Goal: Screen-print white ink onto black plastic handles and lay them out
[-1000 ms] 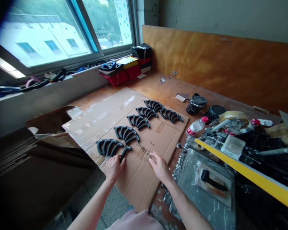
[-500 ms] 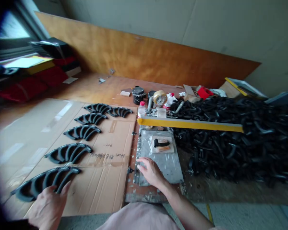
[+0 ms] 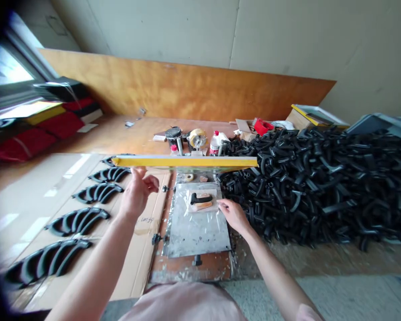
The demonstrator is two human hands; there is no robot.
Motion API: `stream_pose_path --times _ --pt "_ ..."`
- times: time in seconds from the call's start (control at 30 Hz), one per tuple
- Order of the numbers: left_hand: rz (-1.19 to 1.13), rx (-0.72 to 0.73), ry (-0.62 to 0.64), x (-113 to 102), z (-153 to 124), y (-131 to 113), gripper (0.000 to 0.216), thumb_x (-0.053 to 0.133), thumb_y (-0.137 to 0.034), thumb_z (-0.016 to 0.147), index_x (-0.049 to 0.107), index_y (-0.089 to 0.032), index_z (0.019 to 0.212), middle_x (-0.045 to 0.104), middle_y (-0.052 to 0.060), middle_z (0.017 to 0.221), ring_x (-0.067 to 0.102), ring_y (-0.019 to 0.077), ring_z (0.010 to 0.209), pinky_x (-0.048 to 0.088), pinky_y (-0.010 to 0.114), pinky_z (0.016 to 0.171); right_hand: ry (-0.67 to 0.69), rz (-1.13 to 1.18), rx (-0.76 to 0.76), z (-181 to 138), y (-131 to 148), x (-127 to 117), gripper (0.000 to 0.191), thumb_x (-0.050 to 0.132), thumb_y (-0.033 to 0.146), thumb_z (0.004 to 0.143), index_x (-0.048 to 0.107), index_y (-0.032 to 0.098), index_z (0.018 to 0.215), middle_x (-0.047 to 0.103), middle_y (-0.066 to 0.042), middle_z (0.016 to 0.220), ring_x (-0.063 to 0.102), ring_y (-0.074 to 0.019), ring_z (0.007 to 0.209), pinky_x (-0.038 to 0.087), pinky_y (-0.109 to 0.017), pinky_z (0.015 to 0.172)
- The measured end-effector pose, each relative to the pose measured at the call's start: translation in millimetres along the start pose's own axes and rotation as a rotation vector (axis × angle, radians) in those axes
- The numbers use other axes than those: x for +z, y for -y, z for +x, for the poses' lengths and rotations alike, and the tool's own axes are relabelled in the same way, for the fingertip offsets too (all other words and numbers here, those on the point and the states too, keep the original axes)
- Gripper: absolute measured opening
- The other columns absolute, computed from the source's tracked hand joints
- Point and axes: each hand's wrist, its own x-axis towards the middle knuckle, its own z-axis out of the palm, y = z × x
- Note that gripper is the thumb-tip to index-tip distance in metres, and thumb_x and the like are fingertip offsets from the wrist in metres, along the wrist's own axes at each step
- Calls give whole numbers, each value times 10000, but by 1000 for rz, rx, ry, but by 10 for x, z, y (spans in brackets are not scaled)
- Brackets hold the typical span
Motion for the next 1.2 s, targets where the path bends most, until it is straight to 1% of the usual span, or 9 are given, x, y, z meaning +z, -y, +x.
stream_pose_path --times 0.1,0.3,0.47,0.53,0.63,0.77,1.0,1.1,1.2 --pt "22 -22 -38 43 -66 -84 601 347 -663 865 627 -132 871 580 30 629 530 134 571 433 238 552 -25 -4 -31 115 -72 -241 279 538 357 844 706 226 1023 721 -51 1030 664 -234 953 523 -394 885" --pt "106 -379 88 -268 -755 381 580 559 -630 775 603 -173 1130 645 1 730 571 134 580 413 220 511 -210 -91 -94 571 78 -555 316 497 339 877 673 189 1092 704 -76 1027 659 -224 899 526 -395 860" --pt "143 -459 35 -332 -1064 1112 808 648 -589 708 421 -169 1359 656 6 752 610 161 638 467 253 571 -212 -441 -396 1101 564 -4 595 653 207 792 474 171 1359 431 -134 1426 480 -270 1223 422 -404 1014" --pt "193 -443 4 -345 -1080 1316 814 625 -610 713 426 -157 1358 650 4 738 610 160 634 467 253 569 -142 -608 -454 1261 664 275 678 701 161 751 442 166 1377 431 -150 1412 437 -291 1251 410 -406 1012" --pt "252 -413 -10 -372 -1075 1448 769 599 -630 720 489 -159 1318 639 -4 711 603 155 613 457 246 551 -12 -761 -404 1385 688 524 491 678 145 777 542 161 1248 587 -142 1196 528 -272 1118 449 -369 916" --pt "266 -400 8 -394 -1076 1462 719 572 -633 735 536 -160 1275 623 -13 669 586 152 578 444 242 522 134 -816 -270 1384 627 502 187 642 275 829 646 172 984 672 -110 958 616 -263 930 464 -332 792" --pt "245 -392 3 -385 -1075 1506 642 562 -600 752 577 -157 1217 664 18 721 619 180 648 479 273 586 -20 -913 -219 1240 475 537 146 578 237 835 642 161 942 695 -116 902 614 -244 910 457 -310 782" --pt "249 -397 5 -389 -1082 1507 620 566 -584 758 585 -162 1212 669 21 723 624 185 662 479 274 594 31 -908 -347 1035 434 695 156 502 142 838 636 164 915 680 -107 893 586 -232 910 454 -312 769" --pt "258 -404 9 -393 -1089 1497 606 570 -573 759 594 -166 1206 676 24 729 624 188 667 480 280 599 210 -885 -540 788 412 676 217 463 55 801 633 164 880 656 -101 876 560 -228 916 436 -314 772"
